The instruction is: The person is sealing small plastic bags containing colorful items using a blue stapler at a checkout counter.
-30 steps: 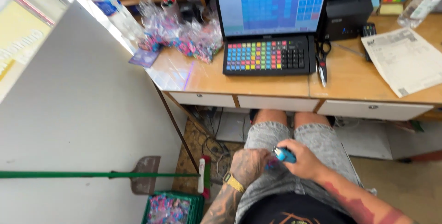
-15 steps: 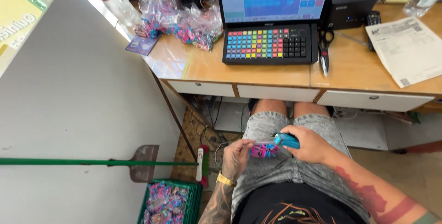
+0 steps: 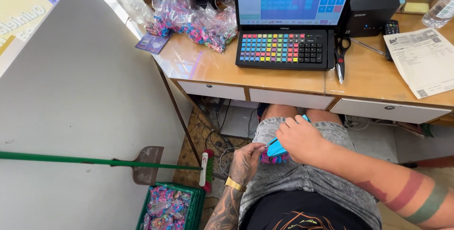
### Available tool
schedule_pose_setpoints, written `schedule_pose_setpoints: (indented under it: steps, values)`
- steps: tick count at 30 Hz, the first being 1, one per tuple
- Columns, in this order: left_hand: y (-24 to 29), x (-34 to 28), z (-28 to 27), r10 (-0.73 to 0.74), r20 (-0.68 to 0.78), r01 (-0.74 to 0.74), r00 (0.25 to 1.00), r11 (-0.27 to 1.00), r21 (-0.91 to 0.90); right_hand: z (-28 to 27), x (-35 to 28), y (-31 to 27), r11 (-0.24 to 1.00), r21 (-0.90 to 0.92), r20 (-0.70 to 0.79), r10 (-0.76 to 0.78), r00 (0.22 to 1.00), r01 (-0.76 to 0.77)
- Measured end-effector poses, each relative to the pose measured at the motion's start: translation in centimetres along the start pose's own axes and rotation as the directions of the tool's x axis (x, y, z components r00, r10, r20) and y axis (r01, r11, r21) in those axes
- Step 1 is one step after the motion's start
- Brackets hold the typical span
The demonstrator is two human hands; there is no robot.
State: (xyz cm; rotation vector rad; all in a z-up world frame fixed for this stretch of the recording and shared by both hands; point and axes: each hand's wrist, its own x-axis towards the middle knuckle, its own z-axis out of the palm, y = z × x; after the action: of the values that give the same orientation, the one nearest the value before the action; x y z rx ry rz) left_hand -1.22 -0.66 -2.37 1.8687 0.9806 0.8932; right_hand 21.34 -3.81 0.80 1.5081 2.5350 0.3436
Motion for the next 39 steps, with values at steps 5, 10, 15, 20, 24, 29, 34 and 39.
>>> schedule_pose_setpoints:
  steps: [5, 10, 15, 20, 24, 29, 34, 39]
  values:
    - [-2.8, -0.2, 0.8, -0.041, -0.001, 0.041, 0.999, 0.997, -0.070, 1.5, 0.3, -1.1, 1.000, -0.008, -0.075, -0.003, 0.997, 0.003]
    - [-3.4, -0.4, -0.1, -0.063, 0.115, 0.081, 0.991, 0.983, -0.167, 0.3, 0.5, -1.4, 0.999, 0.044, -0.051, 0.008, 0.999, -0.006]
    - [-4.0, -0.7, -0.6, -0.032, 0.175, 0.063, 0.984, 0.982, -0.177, 1.9, 0.6, -1.6, 0.996, 0.089, -0.066, 0.008, 0.998, -0.002]
    - [-4.0, -0.6, -0.5, -0.033, 0.190, 0.071, 0.981, 0.979, -0.193, 2.5, 0.6, -1.3, 0.993, 0.121, -0.117, 0.012, 0.993, 0.002]
    - [-2.8, -0.5, -0.8, -0.040, 0.186, 0.077, 0.982, 0.977, -0.198, 2.4, 0.5, -1.1, 0.985, 0.170, -0.093, 0.007, 0.996, 0.009]
    - [-2.5, -0.4, -1.0, -0.024, 0.148, 0.043, 0.989, 0.991, -0.129, 4.1, -0.5, -0.7, 0.995, 0.085, -0.166, -0.040, 0.985, 0.055]
    - [-2.7, -0.2, -1.5, -0.052, 0.172, 0.071, 0.984, 0.992, -0.107, 2.4, -3.4, 0.5, 0.971, 0.200, -0.103, 0.151, 0.983, -0.128]
    - [0.0, 1.7, -2.5, -0.020, 0.282, 0.037, 0.959, 0.998, -0.053, 7.3, -6.5, 0.3, -0.020, 0.787, 0.461, 0.683, 0.567, -0.616]
